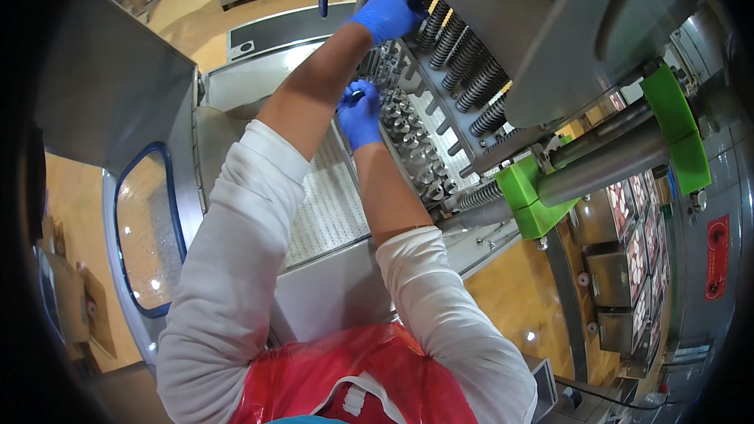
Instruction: The person uses a metal tool to tighten or adjust a series of small metal components on a vertical rack of a large industrial machine. The person works methodically from one side of the rack to the other, handling each component individually.
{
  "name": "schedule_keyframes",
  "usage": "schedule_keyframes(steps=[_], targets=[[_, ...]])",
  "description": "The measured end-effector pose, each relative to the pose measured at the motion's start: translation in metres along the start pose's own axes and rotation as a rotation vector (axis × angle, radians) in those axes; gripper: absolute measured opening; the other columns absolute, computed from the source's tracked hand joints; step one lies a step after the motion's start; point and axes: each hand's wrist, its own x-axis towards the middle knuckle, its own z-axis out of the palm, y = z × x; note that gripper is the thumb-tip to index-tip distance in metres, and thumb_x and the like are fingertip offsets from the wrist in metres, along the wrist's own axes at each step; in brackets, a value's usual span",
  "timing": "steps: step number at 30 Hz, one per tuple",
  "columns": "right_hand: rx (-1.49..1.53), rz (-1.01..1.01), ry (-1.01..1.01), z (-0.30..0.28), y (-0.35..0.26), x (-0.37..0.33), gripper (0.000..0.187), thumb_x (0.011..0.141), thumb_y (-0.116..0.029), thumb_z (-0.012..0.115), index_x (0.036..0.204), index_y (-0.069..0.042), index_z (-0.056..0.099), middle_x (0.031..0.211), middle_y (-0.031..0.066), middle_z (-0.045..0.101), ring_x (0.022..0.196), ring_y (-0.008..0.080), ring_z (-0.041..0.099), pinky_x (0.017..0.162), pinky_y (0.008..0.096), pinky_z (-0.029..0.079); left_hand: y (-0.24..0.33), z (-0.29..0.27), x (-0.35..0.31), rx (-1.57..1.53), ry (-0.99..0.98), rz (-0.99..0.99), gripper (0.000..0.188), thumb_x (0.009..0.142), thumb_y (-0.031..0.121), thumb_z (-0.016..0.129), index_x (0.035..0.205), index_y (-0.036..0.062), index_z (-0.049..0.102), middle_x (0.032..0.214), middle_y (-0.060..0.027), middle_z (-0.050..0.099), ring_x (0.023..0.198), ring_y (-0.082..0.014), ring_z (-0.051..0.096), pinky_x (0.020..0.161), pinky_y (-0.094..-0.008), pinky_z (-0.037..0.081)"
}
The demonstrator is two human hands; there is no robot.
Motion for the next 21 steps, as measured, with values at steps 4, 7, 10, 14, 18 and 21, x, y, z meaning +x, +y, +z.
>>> schedule_keyframes(steps=[4, 7, 10, 14, 18, 21], targets=[[0.097, 0.072, 0.040, 0.026, -0.008, -0.007, 0.025, 0.087, -0.015, 0.057, 0.067, -0.015, 0.041, 0.066, -0.0006, 0.036, 0.064, 0.0151, 0.040, 0.069, 0.0319, 0.042, -0.006, -0.002, -0.009, 0.014, -0.020, -0.036, 0.033, 0.086, 0.029, 0.073, 0.106, 0.0033, 0.074, 0.102, -0.0226, 0.072, 0.098, -0.0397, 0.069, 0.090, -0.0439, 0.054], [-0.057, 0.002, 0.009, 0.014, -0.009, -0.003, 0.024, 0.089, -0.014, 0.056, 0.069, -0.015, 0.041, 0.066, -0.0010, 0.035, 0.064, 0.0157, 0.040, 0.069, 0.0315, 0.041, -0.002, -0.004, -0.009, -0.027, -0.027, -0.040, 0.033, 0.086, 0.029, 0.073, 0.106, 0.0035, 0.074, 0.102, -0.0223, 0.072, 0.099, -0.0395, 0.069, 0.090, -0.0438, 0.054], [-0.021, 0.023, 0.000, 0.012, -0.016, 0.007, 0.024, 0.090, -0.014, 0.055, 0.071, -0.015, 0.042, 0.067, -0.0012, 0.035, 0.064, 0.0161, 0.040, 0.068, 0.0317, 0.041, -0.002, -0.003, -0.007, -0.042, -0.016, -0.051, 0.033, 0.086, 0.029, 0.073, 0.107, 0.0037, 0.074, 0.102, -0.0221, 0.072, 0.099, -0.0395, 0.069, 0.090, -0.0438, 0.054], [0.009, 0.046, -0.040, 0.004, -0.017, 0.006, 0.024, 0.092, -0.015, 0.054, 0.071, -0.015, 0.041, 0.067, -0.0009, 0.038, 0.066, 0.0162, 0.043, 0.068, 0.0336, 0.042, -0.002, -0.001, -0.007, -0.024, 0.002, -0.046, 0.033, 0.086, 0.029, 0.073, 0.107, 0.0041, 0.074, 0.102, -0.0221, 0.072, 0.099, -0.0396, 0.068, 0.089, -0.0441, 0.054], [-0.097, 0.018, -0.020, 0.007, -0.015, 0.000, 0.024, 0.094, -0.019, 0.052, 0.073, -0.015, 0.043, 0.069, 0.0003, 0.042, 0.068, 0.0163, 0.046, 0.070, 0.0358, 0.044, 0.004, -0.002, -0.009, -0.046, -0.018, -0.086, 0.033, 0.087, 0.030, 0.072, 0.108, 0.0039, 0.073, 0.103, -0.0224, 0.072, 0.099, -0.0396, 0.068, 0.090, -0.0445, 0.054], [-0.049, 0.055, -0.024, 0.017, -0.015, -0.010, 0.019, 0.094, -0.020, 0.052, 0.078, -0.012, 0.049, 0.073, 0.0027, 0.048, 0.072, 0.0185, 0.050, 0.076, 0.0387, 0.048, -0.001, 0.002, -0.009, -0.018, 0.046, -0.045, 0.034, 0.088, 0.030, 0.071, 0.108, 0.0031, 0.073, 0.103, -0.0226, 0.072, 0.099, -0.0396, 0.068, 0.091, -0.0439, 0.054]])
